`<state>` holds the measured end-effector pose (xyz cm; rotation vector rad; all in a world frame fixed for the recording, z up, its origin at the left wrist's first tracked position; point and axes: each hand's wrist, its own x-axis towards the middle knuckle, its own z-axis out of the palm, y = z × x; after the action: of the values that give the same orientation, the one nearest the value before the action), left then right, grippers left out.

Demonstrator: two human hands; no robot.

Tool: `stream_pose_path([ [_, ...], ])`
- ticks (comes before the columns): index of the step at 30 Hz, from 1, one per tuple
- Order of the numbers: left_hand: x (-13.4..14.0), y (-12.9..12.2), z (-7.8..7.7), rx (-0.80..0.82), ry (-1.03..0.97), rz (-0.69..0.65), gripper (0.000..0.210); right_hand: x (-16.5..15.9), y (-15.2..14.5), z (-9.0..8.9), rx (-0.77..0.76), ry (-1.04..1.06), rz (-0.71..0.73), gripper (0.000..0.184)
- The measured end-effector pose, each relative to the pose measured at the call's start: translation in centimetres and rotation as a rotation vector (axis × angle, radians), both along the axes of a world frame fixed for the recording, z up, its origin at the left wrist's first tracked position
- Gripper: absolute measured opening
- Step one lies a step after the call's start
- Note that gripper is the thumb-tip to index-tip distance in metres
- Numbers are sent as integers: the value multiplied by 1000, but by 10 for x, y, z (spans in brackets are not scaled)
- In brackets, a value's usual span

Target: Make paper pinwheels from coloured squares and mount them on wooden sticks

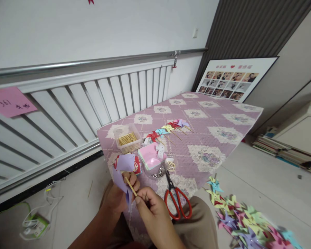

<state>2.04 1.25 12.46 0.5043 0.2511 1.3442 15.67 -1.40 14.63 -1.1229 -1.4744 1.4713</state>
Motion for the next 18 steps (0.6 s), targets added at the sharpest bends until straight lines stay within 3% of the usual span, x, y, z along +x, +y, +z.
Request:
stream_pose_path([
  [18, 0, 1, -3, 4, 5, -10, 37, -1, 2, -5, 10, 36, -24, 25],
])
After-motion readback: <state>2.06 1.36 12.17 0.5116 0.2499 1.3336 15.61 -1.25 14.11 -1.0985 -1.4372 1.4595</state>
